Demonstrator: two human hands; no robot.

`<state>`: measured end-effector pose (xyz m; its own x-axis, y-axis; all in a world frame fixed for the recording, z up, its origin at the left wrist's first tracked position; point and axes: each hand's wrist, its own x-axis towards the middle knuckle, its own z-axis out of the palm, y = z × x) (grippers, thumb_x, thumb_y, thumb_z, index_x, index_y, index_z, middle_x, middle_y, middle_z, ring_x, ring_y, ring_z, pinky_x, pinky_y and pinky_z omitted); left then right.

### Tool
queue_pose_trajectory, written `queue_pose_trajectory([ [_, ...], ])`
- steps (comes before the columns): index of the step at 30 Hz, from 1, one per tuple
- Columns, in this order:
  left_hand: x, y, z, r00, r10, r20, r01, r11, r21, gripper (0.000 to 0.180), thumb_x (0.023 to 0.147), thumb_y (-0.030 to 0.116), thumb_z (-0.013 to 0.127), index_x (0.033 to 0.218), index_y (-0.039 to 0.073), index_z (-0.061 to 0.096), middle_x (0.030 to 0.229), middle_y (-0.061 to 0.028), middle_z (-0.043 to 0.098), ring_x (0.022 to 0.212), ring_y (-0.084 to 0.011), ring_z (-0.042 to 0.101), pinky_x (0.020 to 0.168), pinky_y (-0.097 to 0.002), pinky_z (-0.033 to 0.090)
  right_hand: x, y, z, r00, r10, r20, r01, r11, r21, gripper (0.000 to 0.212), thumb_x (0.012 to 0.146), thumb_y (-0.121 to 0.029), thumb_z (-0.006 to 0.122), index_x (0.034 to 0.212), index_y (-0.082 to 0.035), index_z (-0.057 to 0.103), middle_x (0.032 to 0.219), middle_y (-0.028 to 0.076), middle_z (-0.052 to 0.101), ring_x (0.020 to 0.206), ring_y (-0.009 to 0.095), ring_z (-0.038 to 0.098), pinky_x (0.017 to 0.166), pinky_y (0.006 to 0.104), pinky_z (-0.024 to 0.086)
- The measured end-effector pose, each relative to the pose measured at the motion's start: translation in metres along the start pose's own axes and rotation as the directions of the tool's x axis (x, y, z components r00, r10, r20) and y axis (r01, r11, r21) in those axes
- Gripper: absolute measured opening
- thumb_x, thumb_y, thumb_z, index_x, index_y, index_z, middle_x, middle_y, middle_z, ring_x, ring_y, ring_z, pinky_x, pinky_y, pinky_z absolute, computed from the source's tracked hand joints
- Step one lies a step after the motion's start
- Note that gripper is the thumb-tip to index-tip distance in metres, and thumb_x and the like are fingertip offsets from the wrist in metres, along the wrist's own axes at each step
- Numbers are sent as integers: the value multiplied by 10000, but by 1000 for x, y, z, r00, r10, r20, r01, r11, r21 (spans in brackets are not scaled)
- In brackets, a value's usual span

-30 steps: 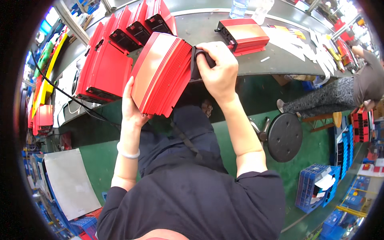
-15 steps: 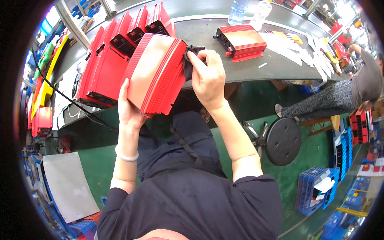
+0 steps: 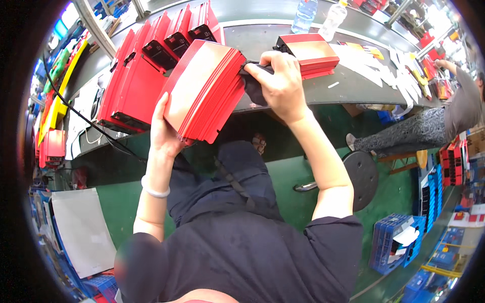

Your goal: Cleaning and inspecting red electronic power inverter cases at an assembly line using a cloth and a marker.

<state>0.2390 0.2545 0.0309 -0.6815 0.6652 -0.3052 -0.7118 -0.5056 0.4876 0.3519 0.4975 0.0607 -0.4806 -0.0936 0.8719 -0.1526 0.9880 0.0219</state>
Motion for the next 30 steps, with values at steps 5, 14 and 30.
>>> queue_pose_trajectory([
  [5, 4, -3, 4, 997, 76, -13, -76, 997, 32, 533, 900, 400, 569, 1256, 11, 496, 1185, -138, 604, 1048, -282, 607, 910, -446, 503, -10, -50, 0, 987, 43, 153, -86, 954, 286, 167, 735, -27, 561, 857, -71, 666, 815, 88, 546, 797, 263, 549, 725, 369, 429],
  [14, -2, 5, 2, 999, -14, 34, 15, 1000, -12, 511, 888, 370, 586, 1251, 19, 508, 1198, -140, 601, 1067, -289, 600, 920, -442, 495, -22, -30, -54, 463, 348, 815, -869, -1, 494, 67, 800, -12, 651, 843, -13, 600, 762, 12, 609, 654, 80, 589, 646, 221, 486],
  [30, -9, 1, 7, 994, -56, 95, 60, 997, -41, 515, 891, 348, 588, 1268, 12, 488, 1223, -146, 586, 1092, -292, 590, 943, -441, 484, -5, -32, -7, 939, 343, 14, -334, 902, 273, 214, 736, 9, 677, 949, -17, 676, 782, 79, 589, 714, 231, 581, 663, 316, 445],
])
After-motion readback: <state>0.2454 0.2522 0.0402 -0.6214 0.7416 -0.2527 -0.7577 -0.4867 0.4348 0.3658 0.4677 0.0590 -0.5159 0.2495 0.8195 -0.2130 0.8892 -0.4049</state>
